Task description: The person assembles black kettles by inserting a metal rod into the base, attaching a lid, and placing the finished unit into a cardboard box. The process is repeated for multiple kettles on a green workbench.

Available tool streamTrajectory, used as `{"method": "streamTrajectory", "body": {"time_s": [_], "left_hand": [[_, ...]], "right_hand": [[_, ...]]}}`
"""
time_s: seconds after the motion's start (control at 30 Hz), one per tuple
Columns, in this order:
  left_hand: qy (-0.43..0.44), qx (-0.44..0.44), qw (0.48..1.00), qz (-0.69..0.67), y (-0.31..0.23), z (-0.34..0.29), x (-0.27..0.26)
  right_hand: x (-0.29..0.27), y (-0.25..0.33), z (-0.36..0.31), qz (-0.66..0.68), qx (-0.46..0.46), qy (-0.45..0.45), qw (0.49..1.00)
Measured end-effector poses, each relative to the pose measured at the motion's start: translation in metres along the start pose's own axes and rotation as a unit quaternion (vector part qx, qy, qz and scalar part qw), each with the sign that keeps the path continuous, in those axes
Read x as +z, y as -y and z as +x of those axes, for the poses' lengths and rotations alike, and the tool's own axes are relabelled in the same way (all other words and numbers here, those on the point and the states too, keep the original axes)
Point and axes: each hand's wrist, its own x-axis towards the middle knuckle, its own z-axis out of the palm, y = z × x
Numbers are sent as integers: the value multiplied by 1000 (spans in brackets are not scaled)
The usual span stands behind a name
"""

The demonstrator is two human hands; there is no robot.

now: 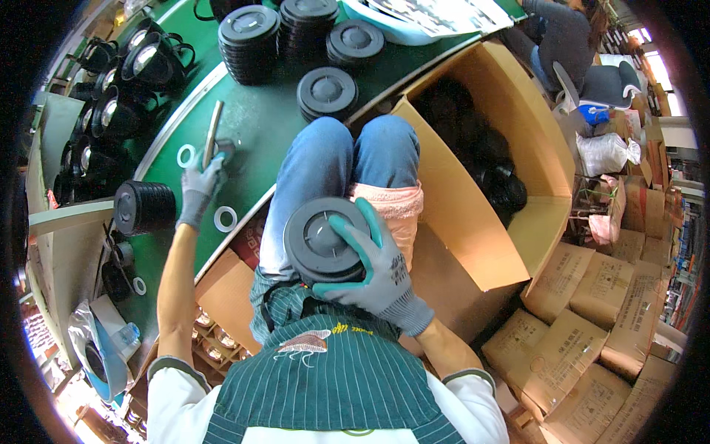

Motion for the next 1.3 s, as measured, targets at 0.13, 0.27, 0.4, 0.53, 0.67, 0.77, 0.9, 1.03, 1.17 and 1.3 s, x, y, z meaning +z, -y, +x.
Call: {"method": "streamTrajectory", "body": {"time_s": [0.13,0.27,0.4,0.53,0.67,0.77,0.9,1.03,1.17,1.3], "left_hand": [[81,-75,987,120,-13,-5,0],[-89,200,973,78,-53,-38,-50],[-107,503,855,-68,-113,-74,-77],[-182,278,933,-136,-128,-45,-88],[-198,272,937,-94,-104,27,-138],[-318,230,916,-85,-118,122,-164],[-391,257,869,163,-152,303,-192],[-245,108,892,364,-145,434,-163],[-122,66,904,405,-102,492,-109],[-95,48,941,321,-79,483,-109]], "right_hand": [[-34,30,20,2,-118,-65,991],[-55,33,56,334,1,-226,915],[-20,4,117,723,54,-145,673],[28,5,192,769,125,-53,625],[35,33,256,801,92,4,592],[26,39,257,675,-61,91,730],[25,5,215,666,37,143,731],[35,-36,176,767,103,164,612],[42,-57,164,706,178,187,659],[42,-62,166,687,200,202,669]]}}
